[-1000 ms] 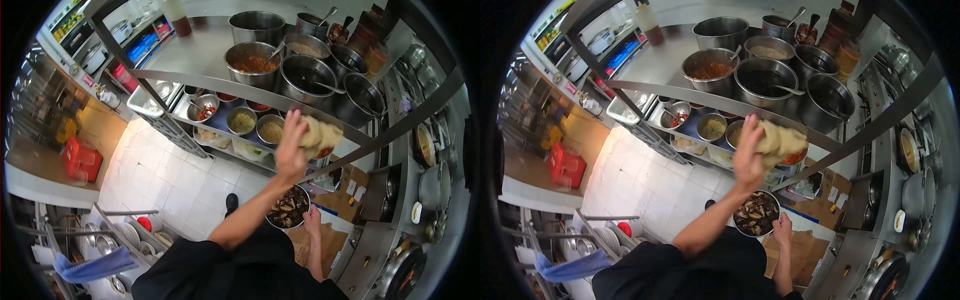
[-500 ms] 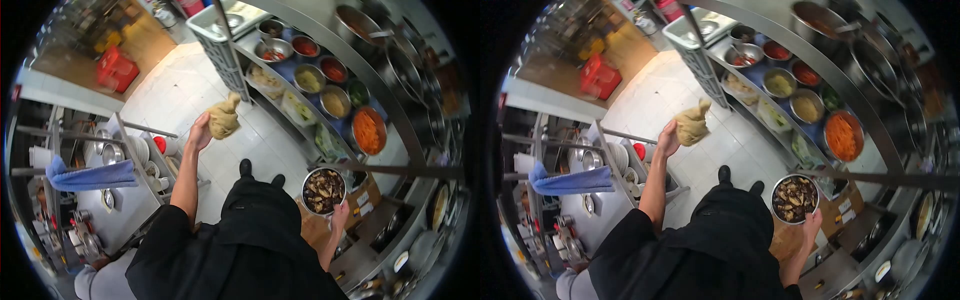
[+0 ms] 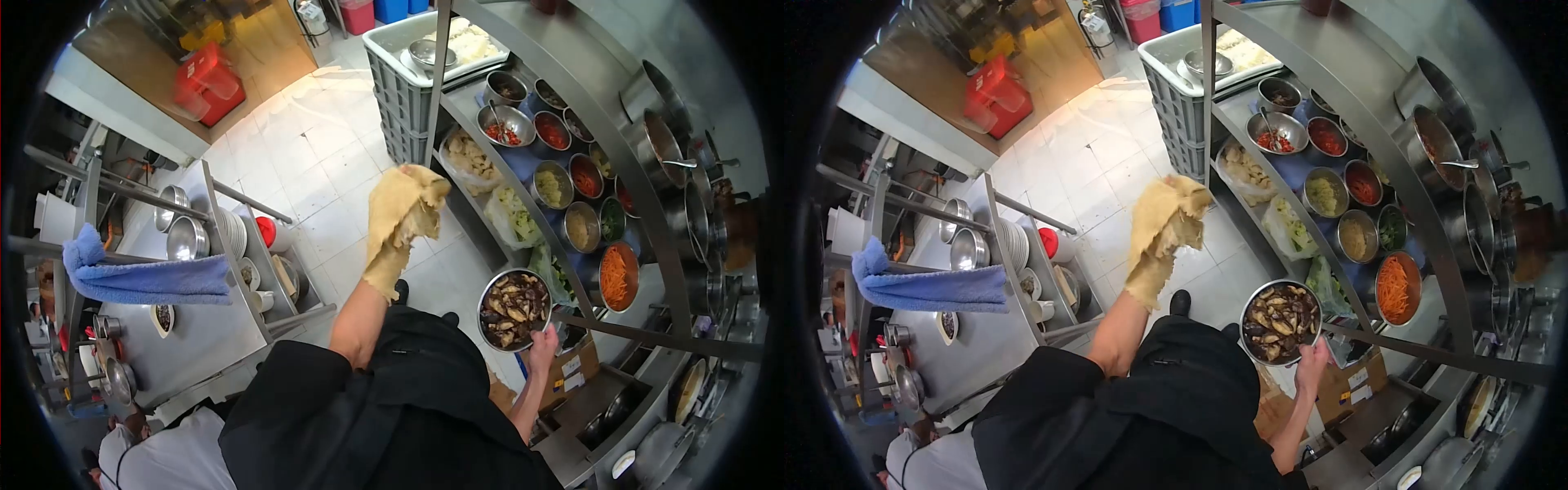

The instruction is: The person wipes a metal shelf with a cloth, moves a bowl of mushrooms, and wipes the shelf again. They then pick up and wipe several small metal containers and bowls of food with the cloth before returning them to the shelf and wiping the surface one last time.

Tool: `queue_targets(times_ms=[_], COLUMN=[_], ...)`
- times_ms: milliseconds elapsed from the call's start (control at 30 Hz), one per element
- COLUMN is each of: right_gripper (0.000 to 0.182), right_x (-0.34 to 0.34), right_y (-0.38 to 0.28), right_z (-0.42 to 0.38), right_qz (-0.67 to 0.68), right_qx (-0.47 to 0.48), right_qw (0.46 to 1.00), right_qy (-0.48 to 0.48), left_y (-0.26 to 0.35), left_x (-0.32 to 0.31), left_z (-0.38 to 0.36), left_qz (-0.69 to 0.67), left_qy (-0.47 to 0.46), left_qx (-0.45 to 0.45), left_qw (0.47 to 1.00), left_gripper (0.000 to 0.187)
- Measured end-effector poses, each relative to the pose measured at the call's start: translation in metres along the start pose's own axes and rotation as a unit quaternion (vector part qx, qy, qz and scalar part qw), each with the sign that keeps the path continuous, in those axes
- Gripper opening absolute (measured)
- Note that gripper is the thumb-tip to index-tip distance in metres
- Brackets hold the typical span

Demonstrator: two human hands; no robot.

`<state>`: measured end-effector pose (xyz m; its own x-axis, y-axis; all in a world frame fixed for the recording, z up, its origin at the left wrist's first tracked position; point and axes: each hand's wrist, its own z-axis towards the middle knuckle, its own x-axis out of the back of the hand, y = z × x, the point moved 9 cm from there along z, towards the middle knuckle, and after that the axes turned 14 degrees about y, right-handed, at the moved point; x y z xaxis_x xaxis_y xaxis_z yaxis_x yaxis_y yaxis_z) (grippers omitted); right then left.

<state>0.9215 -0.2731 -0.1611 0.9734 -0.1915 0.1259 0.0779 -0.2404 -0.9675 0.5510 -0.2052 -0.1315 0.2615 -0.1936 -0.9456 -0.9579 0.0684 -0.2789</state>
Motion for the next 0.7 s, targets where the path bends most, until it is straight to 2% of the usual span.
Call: queue_targets(times_ms=[100,133,167,233,267,300,333,367,400,433,467,500,533,567,633,700], right_gripper=[0.021,0.018,0.016,0.013,0.011,0.009,0.009,0.009,0.009,0.010,0.010,0.011,0.013,0.013,0.016,0.017], right_x=[-0.005,-0.006,-0.006,-0.003,-0.002,0.002,-0.005,-0.009,-0.012,-0.008,0.000,0.002,0.003,0.001,0.001,0.014], right_y=[0.001,0.003,0.000,0.012,0.015,0.010,-0.005,-0.013,-0.015,-0.008,-0.008,-0.007,-0.006,-0.011,-0.022,-0.014], right_z=[0.002,0.000,0.002,0.007,0.013,0.016,0.010,0.005,0.000,0.001,-0.001,-0.001,-0.001,-0.002,-0.009,-0.007], right_qz=[-0.024,-0.008,-0.023,-0.040,-0.054,-0.072,-0.074,-0.063,-0.053,-0.049,-0.051,-0.042,-0.033,-0.032,-0.051,-0.043], right_qx=[0.012,-0.021,0.007,0.038,0.096,0.153,0.152,0.096,0.038,0.038,0.038,0.029,0.019,0.017,0.012,0.015], right_qw=[1.000,1.000,1.000,0.998,0.994,0.986,0.985,0.993,0.998,0.998,0.998,0.999,0.999,0.999,0.998,0.999], right_qy=[0.003,0.003,0.001,-0.005,-0.007,-0.010,-0.011,-0.001,0.008,0.011,0.011,0.017,0.024,0.022,0.020,0.024], left_y=[-0.017,-0.025,-0.033,-0.027,-0.015,-0.021,-0.015,-0.011,-0.009,-0.009,-0.009,0.003,0.014,0.025,0.037,0.040], left_x=[-0.014,-0.018,-0.018,-0.001,0.003,0.024,0.035,0.035,0.035,0.039,0.056,0.052,0.047,0.040,0.033,0.045], left_z=[0.022,0.022,0.017,0.000,-0.005,0.004,0.006,0.007,0.006,0.003,-0.004,-0.009,-0.017,-0.028,-0.055,-0.084], left_qz=[-0.119,-0.138,-0.145,0.020,0.102,0.080,0.078,0.279,0.468,0.636,0.394,0.399,0.486,0.601,0.804,0.894], left_qy=[-0.034,-0.032,-0.032,0.049,0.086,0.148,0.149,0.108,0.064,0.016,0.184,0.201,0.175,0.138,0.071,0.065], left_qx=[0.132,0.158,0.161,-0.045,-0.149,-0.127,-0.127,-0.138,-0.142,-0.139,0.038,0.055,0.035,-0.007,-0.096,-0.155], left_qw=[0.984,0.977,0.976,0.998,0.980,0.978,0.978,0.944,0.870,0.759,0.900,0.893,0.856,0.787,0.583,0.416], left_gripper=[0.048,0.049,0.049,0.045,0.044,0.039,0.039,0.037,0.036,0.035,0.032,0.033,0.035,0.036,0.039,0.041])
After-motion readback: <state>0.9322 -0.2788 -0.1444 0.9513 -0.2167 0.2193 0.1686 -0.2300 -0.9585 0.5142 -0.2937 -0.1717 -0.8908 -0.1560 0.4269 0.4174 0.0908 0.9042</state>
